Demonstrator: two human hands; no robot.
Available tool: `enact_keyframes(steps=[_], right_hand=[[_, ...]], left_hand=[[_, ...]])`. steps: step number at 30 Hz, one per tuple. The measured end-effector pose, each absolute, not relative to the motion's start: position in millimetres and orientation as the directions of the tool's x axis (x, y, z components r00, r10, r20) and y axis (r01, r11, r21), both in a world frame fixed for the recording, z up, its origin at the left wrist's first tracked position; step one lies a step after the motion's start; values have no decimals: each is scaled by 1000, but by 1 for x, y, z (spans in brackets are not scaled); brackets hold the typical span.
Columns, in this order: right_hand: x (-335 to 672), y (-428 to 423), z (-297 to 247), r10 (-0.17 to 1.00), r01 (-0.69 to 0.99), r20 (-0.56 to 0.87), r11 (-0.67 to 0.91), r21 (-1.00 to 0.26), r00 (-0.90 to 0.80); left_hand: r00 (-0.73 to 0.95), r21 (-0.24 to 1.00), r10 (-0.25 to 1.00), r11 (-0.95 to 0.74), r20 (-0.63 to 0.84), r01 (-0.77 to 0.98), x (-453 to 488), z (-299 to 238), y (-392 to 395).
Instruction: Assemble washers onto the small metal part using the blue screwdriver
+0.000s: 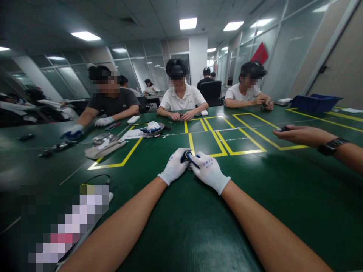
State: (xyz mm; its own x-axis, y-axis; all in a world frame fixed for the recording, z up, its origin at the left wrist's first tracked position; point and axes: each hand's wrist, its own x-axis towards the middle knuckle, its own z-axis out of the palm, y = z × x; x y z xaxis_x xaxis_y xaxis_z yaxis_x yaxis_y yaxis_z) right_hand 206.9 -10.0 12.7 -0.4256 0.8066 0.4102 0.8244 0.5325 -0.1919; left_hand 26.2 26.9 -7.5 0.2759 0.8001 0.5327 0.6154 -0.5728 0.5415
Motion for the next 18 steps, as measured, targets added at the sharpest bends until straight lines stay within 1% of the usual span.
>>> enact_keyframes(steps=[3, 5, 9, 11, 18], right_hand=[[208, -8, 10, 800, 822, 425, 537, -190, -424], [207, -8, 9, 790, 816, 435, 548, -186, -431], [207, -9, 10, 787, 804, 429, 560, -197, -443], [207, -9, 11, 784, 801, 432, 565, -197, -447], [208, -8, 9, 784, 827, 408, 551, -111, -468]], left_hand=[[299, 515, 781, -597, 548, 615, 26, -8, 27], [287, 508, 781, -591, 555, 627, 25, -9, 28], [238, 522, 801, -551, 549, 651, 24, -9, 28], [240, 523, 801, -553, 548, 649, 24, -9, 28], [289, 523, 787, -589, 546, 617, 26, -8, 28]])
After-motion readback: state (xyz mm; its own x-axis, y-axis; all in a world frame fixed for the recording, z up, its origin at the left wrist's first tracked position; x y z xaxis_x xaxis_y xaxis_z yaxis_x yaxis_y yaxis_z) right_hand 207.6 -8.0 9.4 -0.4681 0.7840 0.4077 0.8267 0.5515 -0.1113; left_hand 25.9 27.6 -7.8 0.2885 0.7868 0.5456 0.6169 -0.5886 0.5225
